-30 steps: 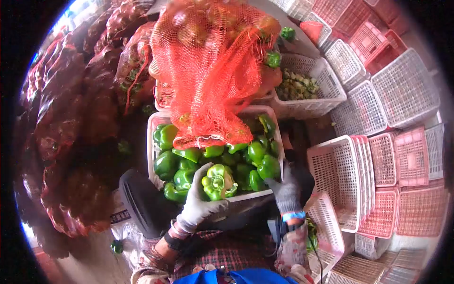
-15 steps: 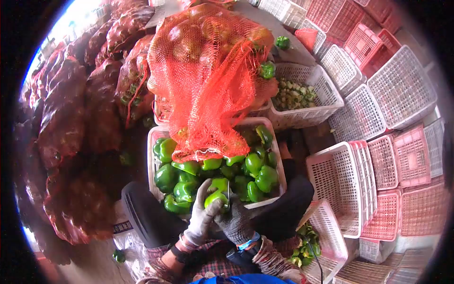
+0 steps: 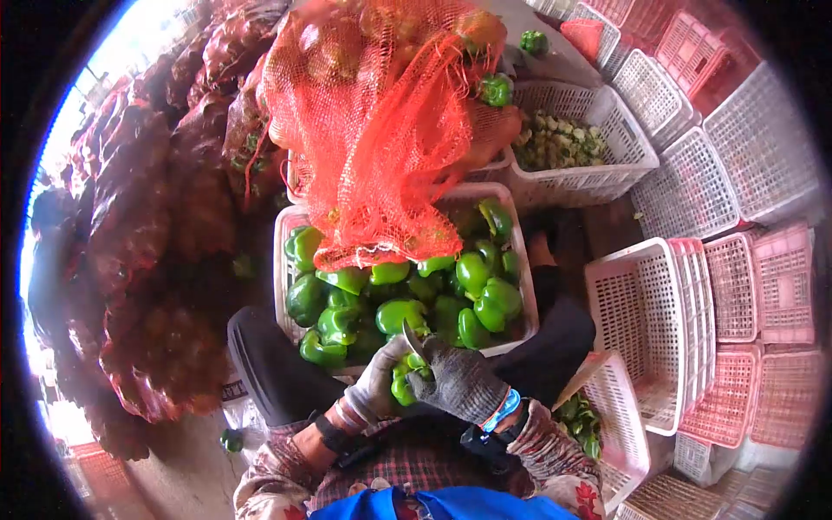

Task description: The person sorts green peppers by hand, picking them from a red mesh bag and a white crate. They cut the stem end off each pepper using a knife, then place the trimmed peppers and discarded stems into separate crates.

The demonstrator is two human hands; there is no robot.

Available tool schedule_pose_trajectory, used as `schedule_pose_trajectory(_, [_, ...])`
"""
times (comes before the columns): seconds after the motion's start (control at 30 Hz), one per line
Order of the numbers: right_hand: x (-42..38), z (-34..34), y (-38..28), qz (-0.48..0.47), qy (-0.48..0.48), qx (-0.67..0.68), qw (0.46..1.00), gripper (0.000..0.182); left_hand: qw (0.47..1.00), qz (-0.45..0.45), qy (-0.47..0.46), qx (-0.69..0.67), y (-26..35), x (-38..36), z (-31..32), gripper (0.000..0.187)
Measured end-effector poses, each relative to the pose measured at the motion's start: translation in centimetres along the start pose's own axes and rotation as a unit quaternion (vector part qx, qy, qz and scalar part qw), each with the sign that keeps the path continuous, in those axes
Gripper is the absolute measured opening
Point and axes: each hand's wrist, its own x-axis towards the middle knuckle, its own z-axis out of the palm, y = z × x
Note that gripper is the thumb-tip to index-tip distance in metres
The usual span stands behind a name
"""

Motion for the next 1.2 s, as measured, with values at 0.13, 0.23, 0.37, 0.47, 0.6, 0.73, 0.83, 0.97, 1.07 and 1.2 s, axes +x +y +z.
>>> schedule_pose_trajectory(0.13, [-0.1, -1.5, 3.5, -0.212, 0.238, 0.101, 0.942, 0.056, 0.992, 0.123, 0.027, 0.017, 2.4, 0.5, 5.6, 0.049])
schedule_pose_trajectory(0.23, [-3.1, -2.7, 5.6, 0.011, 0.293, 0.471, 0.832, 0.052, 0.932, 0.258, 0.004, 0.253, 6.2, 3.1, 10.0, 0.050])
schedule_pose_trajectory(0.37, [-4.6, -4.1, 9.7, 0.053, 0.331, 0.634, 0.697, 0.043, 0.650, 0.522, 0.050, 0.550, 8.8, 11.4, 15.9, 0.048])
schedule_pose_trajectory(0.47, [-4.4, -5.6, 11.9, -0.049, 0.359, 0.788, 0.497, 0.050, 0.347, 0.369, 0.171, 0.845, 8.4, 22.1, 7.4, 0.064])
schedule_pose_trajectory(0.6, [-1.6, -9.0, 14.6, 0.063, 0.530, 0.492, 0.688, 0.053, 0.339, 0.233, 0.244, 0.878, 7.9, 25.2, 4.0, 0.086])
schedule_pose_trajectory(0.73, [5.0, -18.0, 14.5, 0.019, 0.555, 0.059, 0.829, 0.054, 0.299, 0.183, 0.258, 0.900, 8.1, 25.8, 4.4, 0.083])
schedule_pose_trajectory(0.83, [13.5, -23.9, 19.8, -0.005, 0.607, 0.026, 0.795, 0.071, 0.352, 0.159, 0.235, 0.892, 8.8, 24.8, 5.3, 0.089])
schedule_pose_trajectory(0.97, [21.1, -25.1, 21.6, 0.028, 0.458, 0.123, 0.880, 0.073, 0.417, 0.243, 0.189, 0.855, 9.0, 22.9, 6.2, 0.069])
schedule_pose_trajectory(1.07, [25.9, -23.3, 18.1, -0.035, 0.423, 0.062, 0.903, 0.069, 0.475, 0.276, 0.112, 0.828, 9.1, 19.4, 10.5, 0.055])
schedule_pose_trajectory(1.2, [32.3, -21.2, 20.0, -0.118, 0.490, 0.080, 0.860, 0.066, 0.641, 0.346, 0.061, 0.683, 8.0, 17.7, 10.5, 0.040])
